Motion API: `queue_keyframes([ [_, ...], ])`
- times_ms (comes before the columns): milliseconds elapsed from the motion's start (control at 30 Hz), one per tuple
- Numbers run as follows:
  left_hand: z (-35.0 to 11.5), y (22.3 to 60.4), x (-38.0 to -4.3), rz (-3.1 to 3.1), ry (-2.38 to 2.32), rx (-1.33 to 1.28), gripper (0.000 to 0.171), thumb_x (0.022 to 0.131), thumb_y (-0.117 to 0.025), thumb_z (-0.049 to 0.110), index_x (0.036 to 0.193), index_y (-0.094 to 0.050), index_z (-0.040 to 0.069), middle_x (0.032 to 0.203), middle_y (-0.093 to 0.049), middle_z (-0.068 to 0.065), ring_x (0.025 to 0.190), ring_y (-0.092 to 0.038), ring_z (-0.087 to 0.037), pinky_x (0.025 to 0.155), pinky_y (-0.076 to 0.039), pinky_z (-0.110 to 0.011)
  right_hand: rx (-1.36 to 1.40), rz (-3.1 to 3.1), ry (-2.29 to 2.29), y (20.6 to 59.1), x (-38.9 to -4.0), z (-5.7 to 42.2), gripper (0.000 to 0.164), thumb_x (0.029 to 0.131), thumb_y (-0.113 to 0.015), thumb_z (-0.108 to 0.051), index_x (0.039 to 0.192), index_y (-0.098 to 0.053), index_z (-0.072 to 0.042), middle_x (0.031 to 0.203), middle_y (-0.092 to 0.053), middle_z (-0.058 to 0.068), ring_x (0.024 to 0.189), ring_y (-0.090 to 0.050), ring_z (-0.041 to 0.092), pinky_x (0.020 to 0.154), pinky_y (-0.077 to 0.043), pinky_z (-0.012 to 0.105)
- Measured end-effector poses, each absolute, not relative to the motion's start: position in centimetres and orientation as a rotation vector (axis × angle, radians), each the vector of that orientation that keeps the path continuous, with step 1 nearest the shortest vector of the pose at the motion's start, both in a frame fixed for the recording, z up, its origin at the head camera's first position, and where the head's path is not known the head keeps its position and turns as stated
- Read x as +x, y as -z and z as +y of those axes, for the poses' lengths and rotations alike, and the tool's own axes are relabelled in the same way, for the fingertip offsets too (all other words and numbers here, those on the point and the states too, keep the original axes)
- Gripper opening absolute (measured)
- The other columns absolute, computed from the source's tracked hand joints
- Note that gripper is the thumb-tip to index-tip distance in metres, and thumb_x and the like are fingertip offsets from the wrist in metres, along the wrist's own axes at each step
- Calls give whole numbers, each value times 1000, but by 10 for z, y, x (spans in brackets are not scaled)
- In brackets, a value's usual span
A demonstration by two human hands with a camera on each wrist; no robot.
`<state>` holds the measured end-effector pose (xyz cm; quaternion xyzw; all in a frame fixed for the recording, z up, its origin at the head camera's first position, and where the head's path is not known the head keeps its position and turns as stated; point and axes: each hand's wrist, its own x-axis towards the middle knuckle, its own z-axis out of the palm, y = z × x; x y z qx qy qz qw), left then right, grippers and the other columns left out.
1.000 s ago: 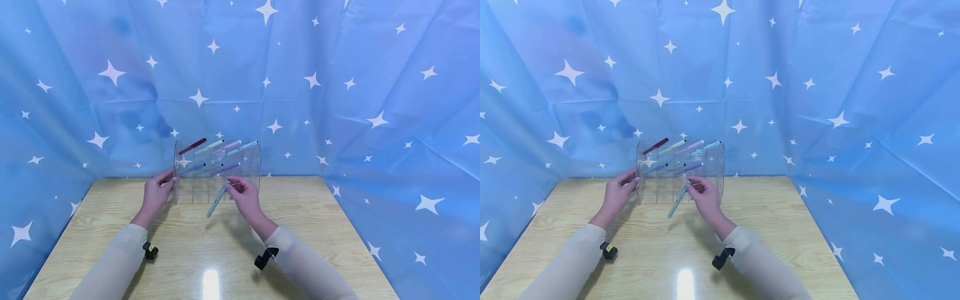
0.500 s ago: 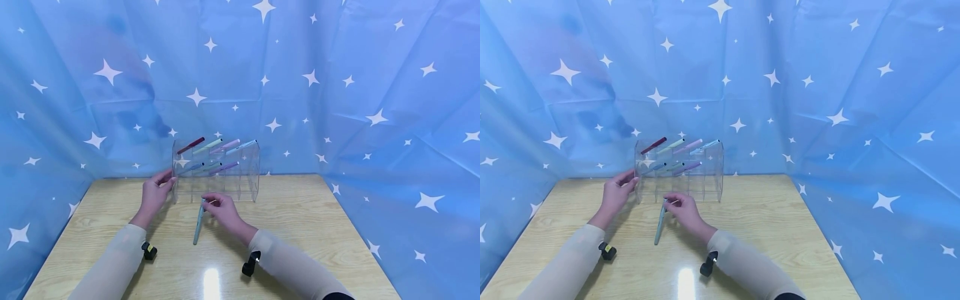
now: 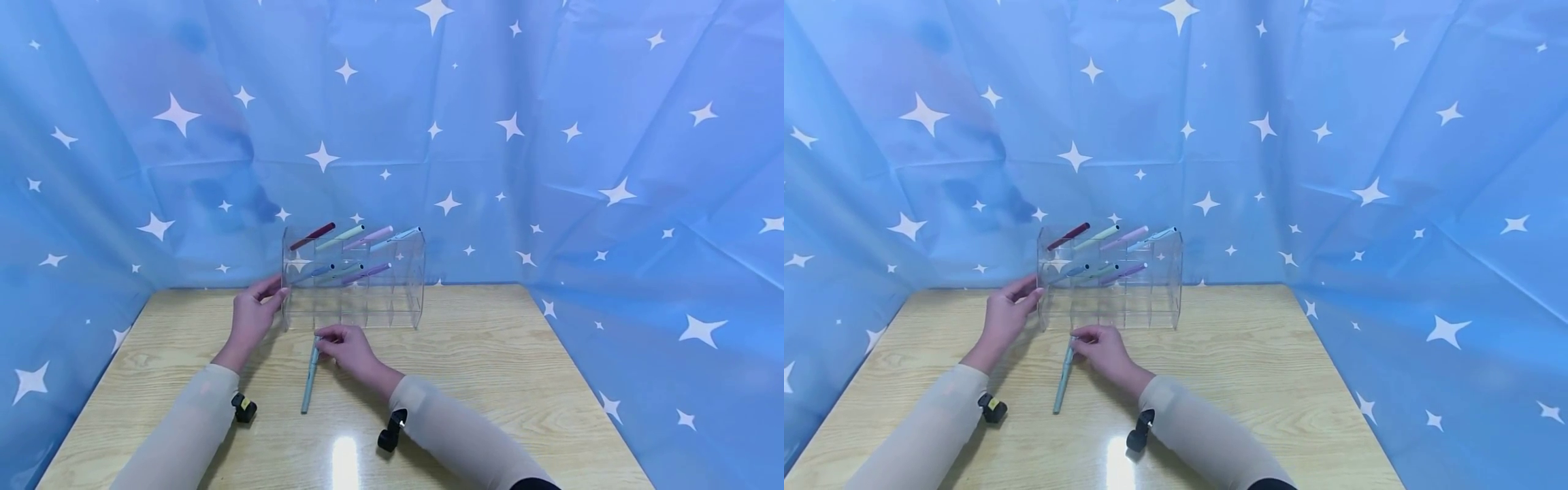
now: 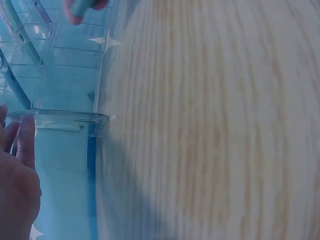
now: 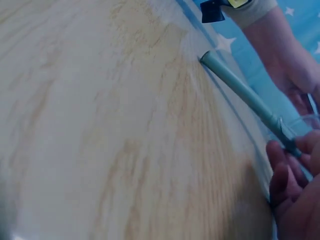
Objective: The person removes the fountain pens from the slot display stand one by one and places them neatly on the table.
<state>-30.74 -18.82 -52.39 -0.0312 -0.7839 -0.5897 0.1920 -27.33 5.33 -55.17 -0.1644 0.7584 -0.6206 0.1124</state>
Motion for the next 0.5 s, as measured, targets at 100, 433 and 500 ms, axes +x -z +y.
queue_keyframes([
  [100, -188, 524, -308, -2199, 1666, -85, 41, 106, -79, 15, 144, -71, 2, 130, -77, -22, 112, -70, -15, 83, -64, -12, -476, 2207, 1841, 555, -273, 51, 24, 104, -77, -4, 125, -78, 6, 101, -80, 14, 90, -79, 39, 67, -64, 23],
  [433, -188, 526, -310, -2186, 1688, -82, 41, 106, -79, 14, 145, -71, 3, 130, -77, -21, 110, -70, -11, 85, -65, -14, -491, 2190, 1748, 559, -281, 50, 23, 103, -76, 2, 125, -78, 5, 95, -80, 9, 81, -80, 31, 79, -71, 32],
  [500, -187, 526, -309, -2177, 1699, -83, 41, 106, -79, 13, 145, -71, 2, 130, -77, -23, 109, -69, -6, 85, -65, -14, -493, 2200, 1727, 559, -281, 50, 23, 103, -76, 2, 125, -78, 5, 94, -80, 8, 78, -79, 26, 78, -71, 30],
])
